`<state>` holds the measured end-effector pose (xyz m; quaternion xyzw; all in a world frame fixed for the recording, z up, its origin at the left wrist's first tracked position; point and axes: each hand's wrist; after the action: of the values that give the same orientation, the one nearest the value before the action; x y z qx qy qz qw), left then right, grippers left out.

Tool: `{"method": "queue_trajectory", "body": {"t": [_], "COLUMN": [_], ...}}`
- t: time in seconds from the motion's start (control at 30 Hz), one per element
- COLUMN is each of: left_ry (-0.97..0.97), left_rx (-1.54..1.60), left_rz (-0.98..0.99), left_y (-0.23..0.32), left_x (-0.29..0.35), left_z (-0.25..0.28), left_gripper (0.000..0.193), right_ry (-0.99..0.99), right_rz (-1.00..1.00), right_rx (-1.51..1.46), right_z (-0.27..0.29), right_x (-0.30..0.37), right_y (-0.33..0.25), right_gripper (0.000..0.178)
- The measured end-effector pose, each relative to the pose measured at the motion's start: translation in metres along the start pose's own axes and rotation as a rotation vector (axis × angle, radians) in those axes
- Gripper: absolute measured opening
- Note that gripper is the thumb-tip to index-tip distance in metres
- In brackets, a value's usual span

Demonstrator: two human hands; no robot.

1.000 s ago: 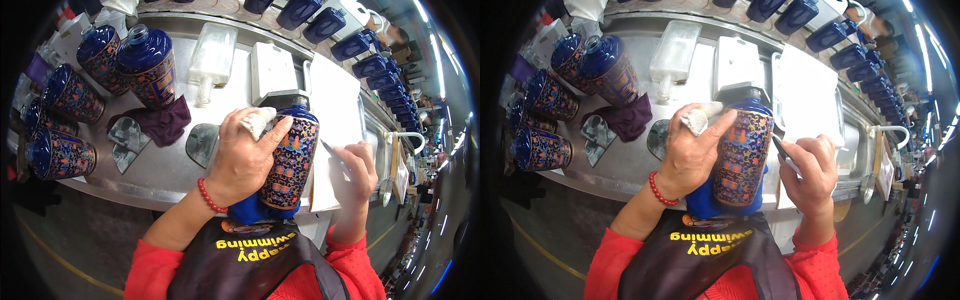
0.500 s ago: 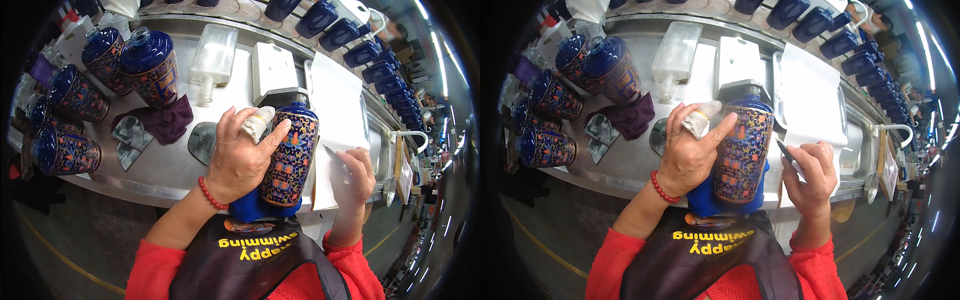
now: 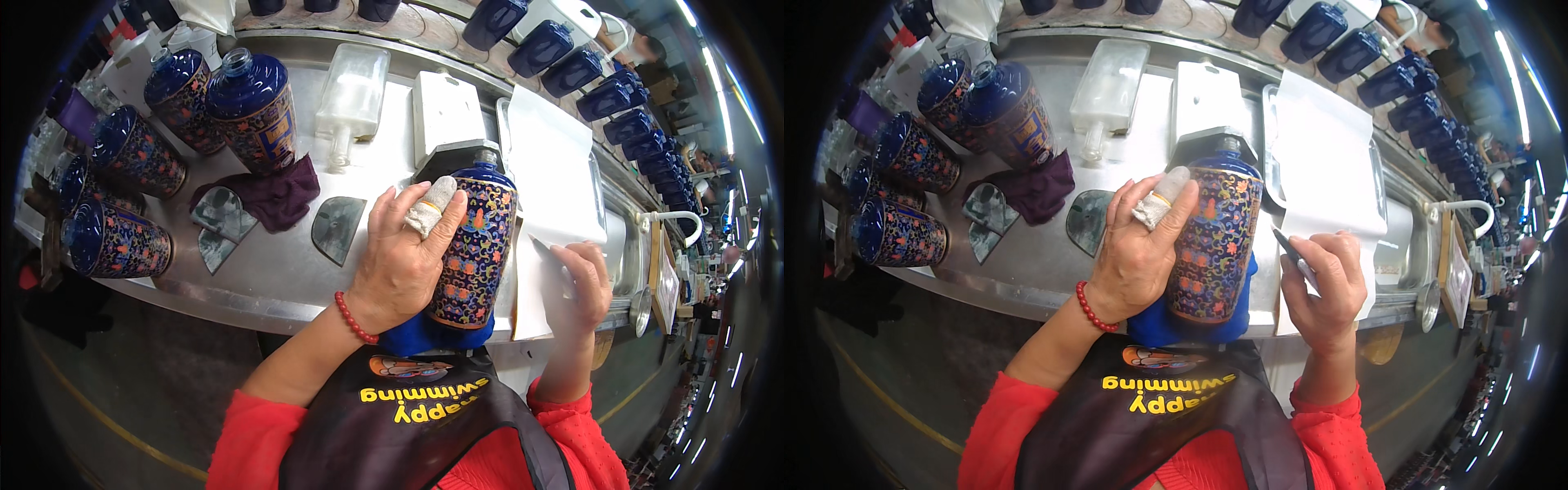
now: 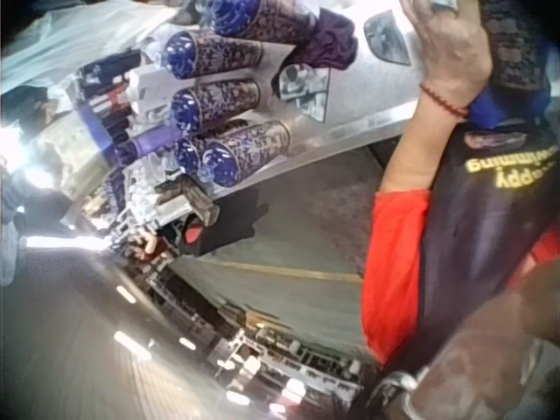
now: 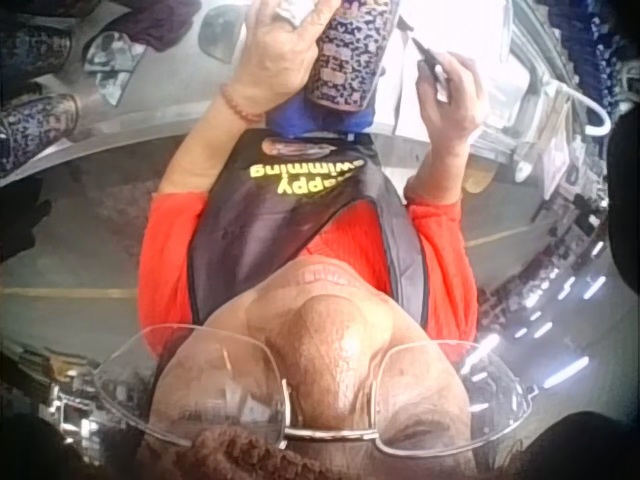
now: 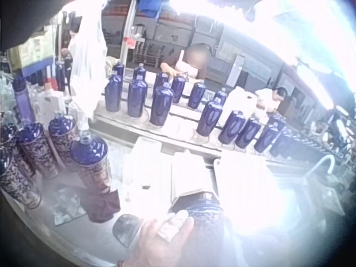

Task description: The person applies small decorative stickers to a blue patterned bottle using a small tool. They peel stickers from a sheet, place them on the bottle surface, and smooth them down. The person rotates the bottle to access different sides and continues applying stickers throughout the clip.

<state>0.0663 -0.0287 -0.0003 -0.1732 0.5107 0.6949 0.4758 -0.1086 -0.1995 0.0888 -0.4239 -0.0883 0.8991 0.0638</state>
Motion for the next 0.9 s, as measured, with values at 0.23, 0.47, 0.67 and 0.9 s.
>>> {"method": "queue_trajectory", "body": {"t": [0.23,0.47,0.67,0.9], "left_ry": [0.051,0.093,0.111,0.103], "left_rx": [0.047,-0.007,-0.01,0.042], "left_rz": [-0.004,-0.034,-0.033,-0.003], "left_y": [0.002,0.006,0.005,0.003], "left_x": [-0.002,-0.002,-0.001,0.002], "left_z": [0.003,0.002,0.002,0.002], "left_gripper": [0.061,0.059,0.059,0.06], "right_ry": [0.026,-0.127,-0.244,-0.317], "right_rz": [-0.053,0.115,0.276,0.361], "right_rx": [-0.046,-0.123,-0.066,0.027], "right_z": [-0.001,-0.006,-0.022,-0.031], "right_x": [-0.001,-0.048,-0.08,-0.089], "right_y": [-0.006,-0.009,-0.019,-0.021], "right_gripper": [0.041,0.044,0.034,0.027]}}
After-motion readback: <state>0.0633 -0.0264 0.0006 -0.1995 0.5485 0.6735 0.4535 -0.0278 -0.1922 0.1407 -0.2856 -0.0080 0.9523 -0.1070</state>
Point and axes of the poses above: each hand's wrist, its own x-axis away from the middle knuckle, its own z-axis out of the back of the hand, y = z × x, and after that the axes turned 13 degrees about y, right-handed
